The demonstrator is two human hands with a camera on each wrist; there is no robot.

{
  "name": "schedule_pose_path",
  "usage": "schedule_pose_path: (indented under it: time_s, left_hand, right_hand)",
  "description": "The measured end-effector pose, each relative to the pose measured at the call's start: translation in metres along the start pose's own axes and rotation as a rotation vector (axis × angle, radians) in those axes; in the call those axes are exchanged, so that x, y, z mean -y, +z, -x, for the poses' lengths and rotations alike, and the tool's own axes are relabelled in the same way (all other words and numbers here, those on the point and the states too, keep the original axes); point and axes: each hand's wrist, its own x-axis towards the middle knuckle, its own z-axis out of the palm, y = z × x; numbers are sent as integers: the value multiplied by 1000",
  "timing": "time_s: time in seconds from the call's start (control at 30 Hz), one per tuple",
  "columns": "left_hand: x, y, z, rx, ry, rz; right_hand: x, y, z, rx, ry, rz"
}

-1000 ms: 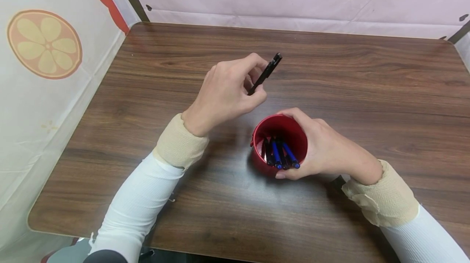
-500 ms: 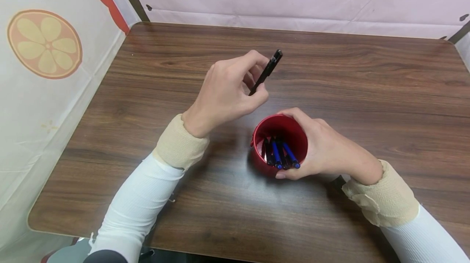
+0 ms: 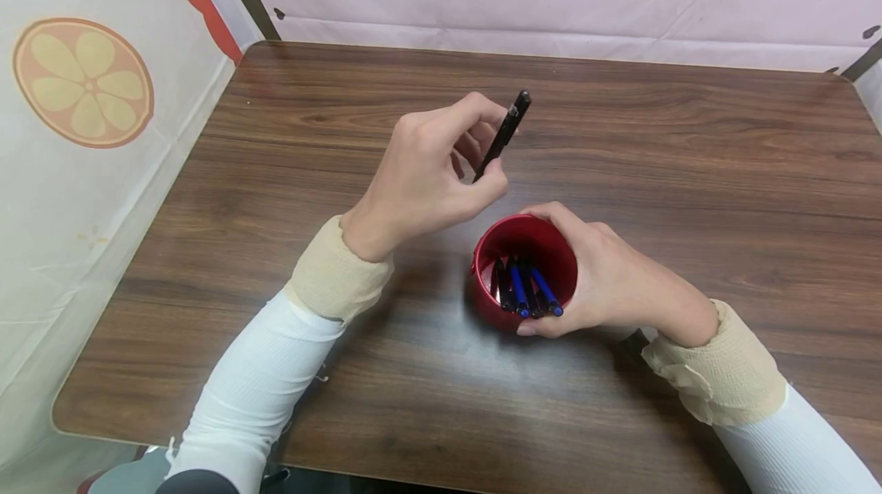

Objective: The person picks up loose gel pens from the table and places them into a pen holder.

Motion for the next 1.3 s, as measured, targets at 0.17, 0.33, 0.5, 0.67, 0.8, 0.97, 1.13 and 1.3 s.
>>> schedule_pose_path:
  time_s: [0.17, 0.33, 0.5, 0.67, 0.8, 0.97, 1.13, 1.3]
  left_hand:
    - [-3, 0, -1, -8, 24, 43]
    - [-7, 0, -2, -13, 44, 114]
    - [-11, -1, -3, -21, 71, 177]
    - [-14, -2, -4, -23, 85, 216]
    - [-15, -2, -4, -15, 88, 244]
    - [-16, -1, -4, 11, 98, 283]
    - [-16, -1, -4, 40, 123, 303]
    - [-16, -2, -4, 60, 145, 307]
  right_hand:
    - [0, 0, 0, 0, 2, -3]
    - [0, 0, 0, -5, 1, -6]
    - [0, 0, 0, -1, 1, -14]
    - [0, 0, 0, -1, -5, -16]
    - [-1, 0, 0, -2, -12, -18]
    - [-1, 0, 0, -5, -16, -17]
    - [-1, 0, 0, -9, -17, -1]
    - [-1, -1, 1, -6, -11, 6]
